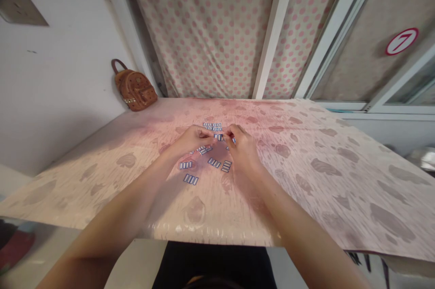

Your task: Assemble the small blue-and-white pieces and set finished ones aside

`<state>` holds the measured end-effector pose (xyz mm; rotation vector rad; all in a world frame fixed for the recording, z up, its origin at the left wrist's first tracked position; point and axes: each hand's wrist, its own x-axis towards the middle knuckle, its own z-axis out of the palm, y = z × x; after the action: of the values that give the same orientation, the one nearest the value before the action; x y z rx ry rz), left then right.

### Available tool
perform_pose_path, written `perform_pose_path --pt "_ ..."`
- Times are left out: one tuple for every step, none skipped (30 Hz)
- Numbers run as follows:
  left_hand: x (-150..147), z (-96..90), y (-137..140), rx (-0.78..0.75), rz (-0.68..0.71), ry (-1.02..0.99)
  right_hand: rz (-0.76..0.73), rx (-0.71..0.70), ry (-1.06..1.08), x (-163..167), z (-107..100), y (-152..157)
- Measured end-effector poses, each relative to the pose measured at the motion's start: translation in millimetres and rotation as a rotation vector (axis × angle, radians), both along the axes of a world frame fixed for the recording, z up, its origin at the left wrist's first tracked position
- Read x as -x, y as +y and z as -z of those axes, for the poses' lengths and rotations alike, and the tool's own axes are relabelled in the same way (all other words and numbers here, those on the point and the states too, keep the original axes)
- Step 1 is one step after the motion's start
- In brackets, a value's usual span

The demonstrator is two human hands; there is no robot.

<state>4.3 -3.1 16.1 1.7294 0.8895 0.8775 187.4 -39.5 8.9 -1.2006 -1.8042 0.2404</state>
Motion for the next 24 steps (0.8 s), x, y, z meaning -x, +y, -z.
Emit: perform_pose_path --pt "0.1 -0.1 0.1 0.0 0.005 0.001 -0.001 0.0 0.008 0.1 -0.3 -0.2" --pt "0.2 -0.3 0.0 0.002 0.01 0.003 -0.002 0.003 0.02 0.2 -0.5 -0.2" --pt "0.3 -0.8 -0.1 0.007 0.015 0.004 -0.007 0.007 0.033 0.3 -0.7 -0.3" --pt "0.5 -1.5 -0.4 0.017 0.018 0.003 -0.014 0.017 0.046 0.2 -0.9 -0.2" --pt "0.7 -2.3 -0.6 0.032 0.019 0.0 -0.025 0.031 0.06 0.2 -1.0 0.0" --pt "0.9 -3.2 -0.8 0.051 0.016 -0.008 -0.04 0.046 0.076 0.2 -1.0 0.3" --pt "1.2 -4.1 -0.8 0.072 0.012 -0.021 -0.057 0.06 0.096 0.1 -0.8 0.6" --pt "1.5 -5.0 -0.7 0.094 0.007 -0.039 -0.075 0.073 0.116 0.1 -0.6 1.0" --pt "1.9 -5.9 -0.4 0.112 0.003 -0.058 -0.096 0.086 0.139 0.2 -0.2 1.4" --pt "2.2 -6.7 -0.1 0.126 -0.001 -0.074 -0.117 0.101 0.164 0.2 0.3 1.9" --pt "2.5 -7.5 0.1 0.133 -0.002 -0.085 -0.138 0.118 0.189 0.3 1.0 2.4" --pt "2.7 -8.4 0.2 0.136 -0.005 -0.089 -0.155 0.135 0.212 0.2 1.8 3.0" --pt "2.7 -9.4 0.0 0.138 -0.009 -0.086 -0.168 0.149 0.233 0.1 2.6 3.7" --pt "2.6 -10.4 -0.5 0.138 -0.014 -0.079 -0.175 0.159 0.249 -0.2 3.6 4.5" --pt "2.4 -11.4 -1.3 0.137 -0.02 -0.069 -0.175 0.165 0.258 -0.7 4.6 5.3" --pt "2.1 -12.5 -2.4 0.135 -0.025 -0.059 -0.17 0.168 0.26 -1.2 5.6 6.2" --pt "1.7 -13.6 -3.5 0.133 -0.032 -0.05 -0.163 0.17 0.256 -1.9 6.6 7.1" --pt "1.3 -14.6 -4.7 0.13 -0.039 -0.042 -0.154 0.173 0.249 -2.6 7.5 7.9" --pt "0.9 -15.5 -5.9 0.125 -0.046 -0.035 -0.148 0.177 0.242 -3.2 8.2 8.6" --pt "0.6 -16.2 -6.8 0.122 -0.053 -0.031 -0.143 0.179 0.236 -3.8 8.9 9.2" --pt "0.4 -16.7 -7.6 0.119 -0.058 -0.029 -0.14 0.18 0.232 -4.2 9.4 9.5" --pt "0.3 -17.0 -8.0 0.117 -0.06 -0.03 -0.136 0.179 0.23 -4.4 9.7 9.7" --pt "0.2 -17.1 -8.2 0.115 -0.059 -0.032 -0.132 0.178 0.229 -4.4 9.8 9.7" --pt "0.2 -16.9 -8.0 0.114 -0.055 -0.035 -0.129 0.176 0.231 -4.2 9.7 9.5"
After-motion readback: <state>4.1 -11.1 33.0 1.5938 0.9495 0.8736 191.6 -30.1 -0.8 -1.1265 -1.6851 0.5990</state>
